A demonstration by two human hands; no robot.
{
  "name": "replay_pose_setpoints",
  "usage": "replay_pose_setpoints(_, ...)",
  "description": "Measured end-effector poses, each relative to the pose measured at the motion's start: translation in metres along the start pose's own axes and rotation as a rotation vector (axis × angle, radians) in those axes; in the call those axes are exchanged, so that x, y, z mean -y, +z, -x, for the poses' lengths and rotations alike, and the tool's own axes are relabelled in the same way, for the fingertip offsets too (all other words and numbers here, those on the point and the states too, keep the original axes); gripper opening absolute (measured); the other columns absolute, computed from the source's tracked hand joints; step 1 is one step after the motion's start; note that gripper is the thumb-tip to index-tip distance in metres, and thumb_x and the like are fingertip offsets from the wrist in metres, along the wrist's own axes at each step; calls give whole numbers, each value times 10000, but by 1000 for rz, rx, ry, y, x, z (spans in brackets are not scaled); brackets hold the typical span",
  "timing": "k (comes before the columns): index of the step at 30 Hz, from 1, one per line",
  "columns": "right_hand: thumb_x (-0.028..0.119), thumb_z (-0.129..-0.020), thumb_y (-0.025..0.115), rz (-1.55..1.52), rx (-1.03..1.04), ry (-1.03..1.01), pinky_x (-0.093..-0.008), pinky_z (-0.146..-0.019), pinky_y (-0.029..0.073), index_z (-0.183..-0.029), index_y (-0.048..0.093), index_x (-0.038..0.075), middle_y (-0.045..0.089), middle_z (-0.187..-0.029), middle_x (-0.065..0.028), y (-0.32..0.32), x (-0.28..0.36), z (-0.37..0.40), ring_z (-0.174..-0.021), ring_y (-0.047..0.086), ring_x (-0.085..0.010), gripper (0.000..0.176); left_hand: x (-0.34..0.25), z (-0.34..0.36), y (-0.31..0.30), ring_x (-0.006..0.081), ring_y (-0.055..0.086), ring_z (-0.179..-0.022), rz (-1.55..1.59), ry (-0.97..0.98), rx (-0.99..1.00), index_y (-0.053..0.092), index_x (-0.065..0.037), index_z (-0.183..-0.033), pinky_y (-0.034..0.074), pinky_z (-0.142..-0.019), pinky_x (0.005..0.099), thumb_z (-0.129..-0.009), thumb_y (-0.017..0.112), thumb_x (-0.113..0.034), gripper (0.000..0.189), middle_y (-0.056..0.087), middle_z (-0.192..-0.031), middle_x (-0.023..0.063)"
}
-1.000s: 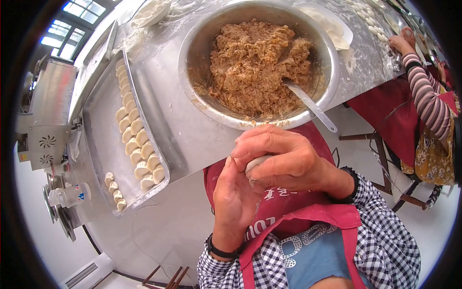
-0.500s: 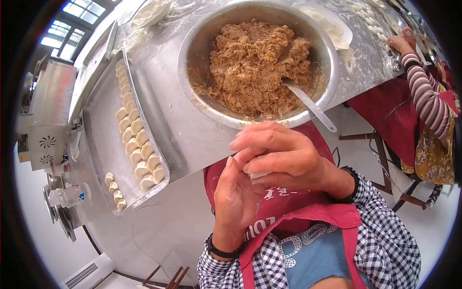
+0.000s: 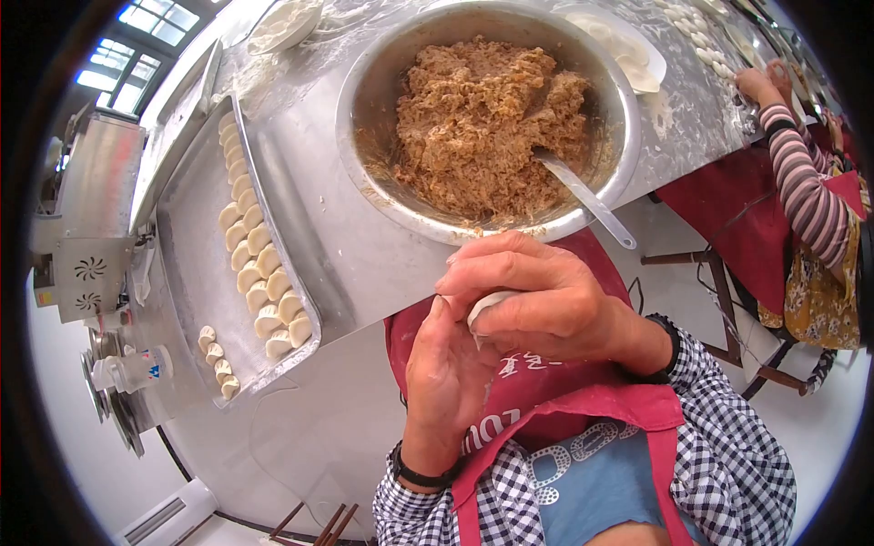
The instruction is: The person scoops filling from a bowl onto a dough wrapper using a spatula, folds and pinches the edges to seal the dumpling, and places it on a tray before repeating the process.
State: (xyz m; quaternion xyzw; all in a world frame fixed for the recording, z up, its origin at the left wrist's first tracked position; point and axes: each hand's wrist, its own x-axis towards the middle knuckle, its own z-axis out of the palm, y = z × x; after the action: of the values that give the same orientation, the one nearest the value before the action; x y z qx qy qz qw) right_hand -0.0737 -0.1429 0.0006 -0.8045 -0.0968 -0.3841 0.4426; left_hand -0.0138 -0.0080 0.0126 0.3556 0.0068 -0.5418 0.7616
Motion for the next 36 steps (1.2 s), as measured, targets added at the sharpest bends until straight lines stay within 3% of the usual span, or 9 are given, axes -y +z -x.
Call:
replay_pose_setpoints(2, 57, -603, 662, -18, -2, 8, -351, -747, 484, -695, 573, 20, 608, -965, -99, -2, -1, 1, -903, 583, -267, 133, 0, 1, 1, 195, 471, -1127, -17, -12, 35, 366, -6, -1290, 408, -911, 350, -967, 263, -351, 484, 473, -1241, 84)
replay_pose_setpoints(7, 57, -604, 669, -38, -32, 39, -349, -746, 484, -695, 561, 22, 605, -970, -101, -1, 2, -1, -906, 583, -267, 146, -1, 1, 1, 199, 482, -1112, -30, -28, 34, 366, 17, -1283, 412, -902, 352, -964, 271, -364, 506, 475, -1230, 98)
replay_pose_setpoints(9, 79, -592, 706, -38, 22, 37, -380, -752, 481, -745, 574, 13, 604, -1019, -160, -1, 3, 0, -935, 580, -311, 213, -1, 2, 0, 201, 486, -1107, -33, -32, 34, 364, 26, -1282, 414, -899, 355, -963, 274, -368, 515, 476, -1226, 104)
replay_pose_setpoints(12, 78, -587, 706, -12, 51, -3, -380, -753, 481, -730, 569, 12, 602, -1029, -162, -1, 1, 0, -941, 579, -309, 209, 0, 2, -4, 212, 490, -1104, -29, -22, 43, 360, 40, -1284, 416, -900, 362, -963, 277, -369, 526, 474, -1224, 118)
replay_pose_setpoints(16, 70, -593, 682, 33, 35, 13, -352, -761, 484, -667, 558, 23, 604, -1008, -119, -1, 1, 0, -928, 584, -275, 152, -1, 1, 2, 226, 485, -1115, -73, -30, 30, 362, 45, -1283, 412, -920, 374, -962, 284, -359, 522, 459, -1251, 131)
replay_pose_setpoints(21, 58, -625, 665, -8, -54, 84, -350, -765, 482, -714, 595, 13, 614, -999, -112, -6, 3, 0, -931, 587, -263, 122, 1, -1, 1, 235, 480, -1127, -29, -17, 19, 354, 52, -1290, 397, -945, 388, -967, 273, -331, 507, 448, -1267, 144)
replay_pose_setpoints(23, 53, -634, 664, -7, -56, 78, -351, -767, 481, -729, 604, 14, 613, -1003, -111, -5, 1, 1, -928, 588, -260, 119, 1, -2, 2, 238, 478, -1132, -2, -18, 103, 335, 55, -1306, 387, -953, 393, -971, 258, -318, 507, 446, -1268, 146)
replay_pose_setpoints(36, 54, -643, 664, -20, -1, 60, -352, -755, 483, -736, 605, 8, 606, -1000, -114, -7, 0, 2, -909, 589, -267, 119, 2, -1, 1, 239, 448, -1164, -59, -6, 107, 307, 60, -1320, 373, -970, 399, -969, 244, -341, 537, 390, -1322, 133)
